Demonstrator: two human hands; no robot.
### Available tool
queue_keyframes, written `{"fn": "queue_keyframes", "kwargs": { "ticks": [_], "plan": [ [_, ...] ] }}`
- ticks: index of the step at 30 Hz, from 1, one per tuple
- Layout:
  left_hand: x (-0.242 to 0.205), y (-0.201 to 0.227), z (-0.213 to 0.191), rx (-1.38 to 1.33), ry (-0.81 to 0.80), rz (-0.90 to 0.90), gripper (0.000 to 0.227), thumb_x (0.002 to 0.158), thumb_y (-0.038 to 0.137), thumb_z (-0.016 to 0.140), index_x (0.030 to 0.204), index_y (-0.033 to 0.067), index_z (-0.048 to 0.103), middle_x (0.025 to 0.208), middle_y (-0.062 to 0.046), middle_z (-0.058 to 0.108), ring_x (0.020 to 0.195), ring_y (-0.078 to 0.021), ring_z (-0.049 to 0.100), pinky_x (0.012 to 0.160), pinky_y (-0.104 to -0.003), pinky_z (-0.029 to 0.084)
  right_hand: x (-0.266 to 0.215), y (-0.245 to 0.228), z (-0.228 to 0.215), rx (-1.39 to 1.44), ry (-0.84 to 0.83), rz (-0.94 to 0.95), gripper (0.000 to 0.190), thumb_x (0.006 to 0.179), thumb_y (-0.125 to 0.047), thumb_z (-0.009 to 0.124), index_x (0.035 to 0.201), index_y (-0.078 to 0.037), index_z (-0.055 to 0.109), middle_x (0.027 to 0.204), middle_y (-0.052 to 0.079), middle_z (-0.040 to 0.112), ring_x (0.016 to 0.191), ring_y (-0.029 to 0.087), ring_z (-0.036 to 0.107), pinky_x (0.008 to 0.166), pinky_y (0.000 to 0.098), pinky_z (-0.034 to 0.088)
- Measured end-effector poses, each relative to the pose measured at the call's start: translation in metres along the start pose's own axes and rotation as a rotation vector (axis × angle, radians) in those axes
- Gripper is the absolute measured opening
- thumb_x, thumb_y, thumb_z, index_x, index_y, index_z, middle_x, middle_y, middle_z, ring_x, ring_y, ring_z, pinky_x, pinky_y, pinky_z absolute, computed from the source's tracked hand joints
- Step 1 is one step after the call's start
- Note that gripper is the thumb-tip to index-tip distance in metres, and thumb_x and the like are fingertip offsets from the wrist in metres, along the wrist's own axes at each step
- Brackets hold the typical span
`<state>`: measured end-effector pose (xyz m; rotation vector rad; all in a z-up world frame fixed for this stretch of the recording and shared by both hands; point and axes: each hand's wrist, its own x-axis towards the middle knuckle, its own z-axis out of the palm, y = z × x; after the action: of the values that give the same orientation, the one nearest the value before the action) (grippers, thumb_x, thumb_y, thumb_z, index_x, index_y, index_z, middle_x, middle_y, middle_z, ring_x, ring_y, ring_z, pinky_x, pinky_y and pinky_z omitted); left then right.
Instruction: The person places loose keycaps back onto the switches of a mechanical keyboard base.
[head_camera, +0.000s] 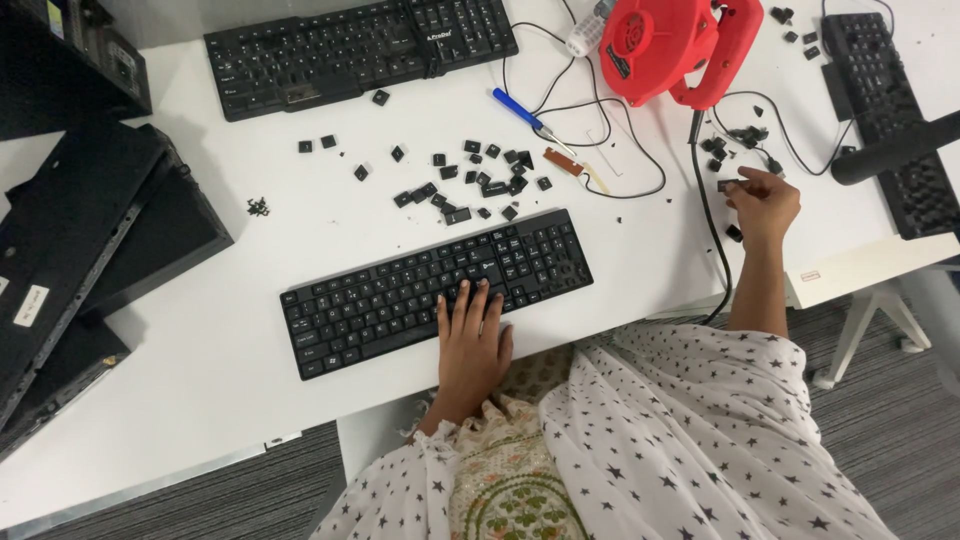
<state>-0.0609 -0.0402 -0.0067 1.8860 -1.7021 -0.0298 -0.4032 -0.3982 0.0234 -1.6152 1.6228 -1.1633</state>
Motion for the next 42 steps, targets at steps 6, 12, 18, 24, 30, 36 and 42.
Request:
{"fn": "queue_keyframes", "kwargs": {
  "ticks": [6,12,18,24,30,36,42],
  "plan": [
    [0.001,0.001,-0.002,-0.004,-0.001,0.002,0.043,0.098,0.029,0.06,0.132,0.0029,0.062,0.151,-0.019,0.05,0.147,-0.0393,0.036,0.119,-0.068,0.019,-0.004,-0.016,-0.001,-0.121,-0.011,0.097,0.024,0.086,-0.002,0.082,0.11,-0.003,0.079,0.089,0.006,0.077,0.069,0.01,0.071,0.059,0.0206,0.054],
    [0.001,0.001,-0.001,0.015,-0.008,-0.005,0.043,0.098,0.029,0.06,0.133,0.0032,0.062,0.151,-0.019,0.049,0.147,-0.0395,0.036,0.119,-0.068,0.02,0.008,0.006,-0.004,-0.412,-0.073,-0.052,0.025,0.09,-0.013,0.084,0.115,-0.012,0.082,0.092,0.008,0.077,0.065,0.013,0.059,0.059,0.0297,0.049],
    [0.0,0.0,0.0,0.015,-0.037,-0.009,0.056,0.095,0.045,0.063,0.133,0.003,0.062,0.151,-0.02,0.048,0.147,-0.0396,0.035,0.119,-0.069,0.018,0.036,0.014,-0.011,-0.306,0.028,-0.225,0.02,0.095,-0.012,0.082,0.114,-0.006,0.081,0.099,0.009,0.078,0.075,0.012,0.065,0.071,0.0268,0.053],
    [0.008,0.007,-0.016,-0.021,-0.224,0.002,0.106,0.075,0.084,0.06,0.139,0.0,0.051,0.154,-0.023,0.036,0.148,-0.0433,0.02,0.112,-0.076,0.008,0.126,0.03,-0.024,-0.429,0.107,-0.428,0.027,0.089,-0.002,0.077,0.116,-0.004,0.081,0.103,0.013,0.079,0.085,0.018,0.073,0.08,0.032,0.057],
    [0.004,0.0,-0.002,-0.056,-0.221,0.02,0.122,0.06,0.093,0.06,0.147,0.0095,0.042,0.158,-0.02,0.026,0.149,-0.0433,0.011,0.107,-0.082,0.004,0.252,0.083,-0.021,-0.594,0.009,-0.377,0.034,0.091,-0.01,0.08,0.125,-0.002,0.076,0.118,0.019,0.074,0.101,0.031,0.071,0.087,0.0427,0.055],
    [-0.011,-0.003,0.026,0.086,-0.023,-0.005,0.105,0.074,0.088,0.052,0.151,0.0181,0.04,0.161,-0.013,0.03,0.153,-0.0365,0.016,0.112,-0.079,0.006,0.355,0.176,-0.009,-0.823,-0.103,-0.492,0.057,0.097,-0.017,0.072,0.144,0.011,0.055,0.149,0.037,0.048,0.139,0.051,0.044,0.114,0.0521,0.036],
    [-0.026,-0.008,0.044,0.192,-0.05,-0.035,0.091,0.084,0.083,0.037,0.148,0.0177,0.039,0.159,-0.012,0.031,0.153,-0.0358,0.013,0.113,-0.08,0.004,0.395,0.22,-0.004,-0.867,-0.123,-0.564,0.047,0.097,-0.008,0.065,0.136,0.016,0.054,0.147,0.042,0.047,0.134,0.054,0.046,0.112,0.053,0.04]
  ]
}}
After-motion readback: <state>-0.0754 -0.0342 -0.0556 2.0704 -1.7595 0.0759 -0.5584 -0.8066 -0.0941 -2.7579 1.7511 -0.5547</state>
